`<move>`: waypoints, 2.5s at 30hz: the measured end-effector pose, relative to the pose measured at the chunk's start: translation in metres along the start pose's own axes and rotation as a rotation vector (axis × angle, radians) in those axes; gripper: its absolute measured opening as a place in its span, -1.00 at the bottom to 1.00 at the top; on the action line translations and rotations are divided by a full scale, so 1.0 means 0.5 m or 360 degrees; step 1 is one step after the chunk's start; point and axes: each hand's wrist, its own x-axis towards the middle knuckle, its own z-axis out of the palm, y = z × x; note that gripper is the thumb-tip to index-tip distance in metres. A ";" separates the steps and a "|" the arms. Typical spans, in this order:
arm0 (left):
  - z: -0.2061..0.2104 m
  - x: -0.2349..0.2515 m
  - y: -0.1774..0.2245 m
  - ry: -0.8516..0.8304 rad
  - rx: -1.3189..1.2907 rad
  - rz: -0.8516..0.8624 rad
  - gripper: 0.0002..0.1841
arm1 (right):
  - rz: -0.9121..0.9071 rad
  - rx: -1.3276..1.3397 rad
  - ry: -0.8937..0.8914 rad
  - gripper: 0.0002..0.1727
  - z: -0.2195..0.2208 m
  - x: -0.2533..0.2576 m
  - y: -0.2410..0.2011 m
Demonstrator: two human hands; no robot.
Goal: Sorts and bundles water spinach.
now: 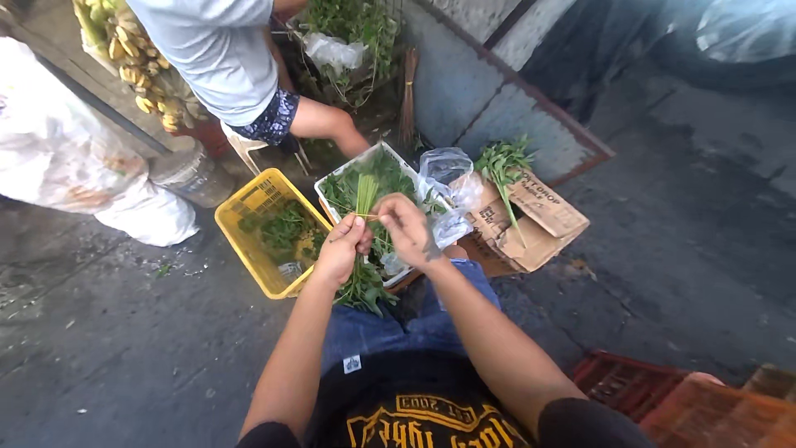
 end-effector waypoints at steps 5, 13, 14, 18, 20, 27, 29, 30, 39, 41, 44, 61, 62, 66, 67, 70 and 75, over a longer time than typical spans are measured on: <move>-0.035 0.015 -0.022 -0.0417 -0.0660 0.0009 -0.73 | 0.0165 0.1415 0.0049 -0.95 -0.040 0.000 0.020; -0.009 0.027 -0.051 -0.0079 -0.0697 0.0136 -0.72 | 0.0181 0.1813 0.0087 -0.45 -0.072 -0.032 -0.010; -0.006 0.027 -0.059 -0.0128 -0.0660 0.0202 -0.75 | 0.0188 0.1933 0.0208 -0.41 -0.068 -0.032 -0.002; 0.010 0.027 -0.076 -0.0257 -0.0116 0.0385 -0.76 | 0.0181 0.2085 0.0337 -0.39 -0.051 -0.025 0.029; 0.017 0.026 -0.065 -0.0242 0.0360 0.0488 -0.72 | 0.0179 0.1960 0.0199 -0.13 -0.061 -0.013 0.028; 0.056 0.013 0.009 -0.0010 0.1718 0.0496 -0.70 | -0.0333 -0.0324 -0.0386 -0.50 -0.159 0.041 -0.110; 0.053 0.020 0.022 0.0067 0.1239 0.0340 -0.70 | -0.0436 -0.0028 -0.0322 -0.82 -0.151 0.007 -0.106; 0.050 0.025 0.026 0.0049 0.0807 0.0293 -0.68 | -0.0353 0.0456 -0.0168 -0.81 -0.138 -0.016 -0.083; 0.072 0.001 0.028 -0.0076 0.1620 0.0818 -0.67 | -0.0122 0.0417 0.0065 -0.13 -0.155 0.050 -0.099; 0.069 -0.003 0.046 0.0062 0.1669 0.0720 -0.69 | -0.0246 -0.0060 -0.0153 -0.47 -0.174 0.045 -0.140; 0.060 0.001 0.065 -0.0068 0.0713 0.0560 -0.69 | -0.0004 0.1215 -0.0144 -0.75 -0.130 -0.021 -0.078; 0.071 -0.025 0.061 -0.0151 0.1200 0.0664 -0.66 | 0.0180 0.1768 0.0134 -0.82 -0.139 -0.069 -0.059; 0.082 -0.026 0.047 -0.0225 0.0923 0.0624 -0.66 | 0.0296 0.2028 0.0216 -0.82 -0.125 -0.071 -0.056; 0.099 -0.022 0.001 -0.0262 0.0806 0.0827 -0.65 | 0.0533 0.2151 0.0393 -0.61 -0.112 -0.037 -0.098; 0.094 -0.021 0.003 -0.0210 0.1016 0.0935 -0.63 | 0.0553 0.2014 0.0404 -0.56 -0.121 -0.026 -0.110; 0.084 -0.026 0.039 -0.0055 0.1730 0.1078 -0.65 | 0.0590 0.1402 0.0343 -0.38 -0.157 0.002 -0.141; 0.085 -0.036 0.074 0.0088 0.2473 0.1047 -0.70 | 0.0386 0.0276 0.0075 -0.31 -0.190 0.021 -0.153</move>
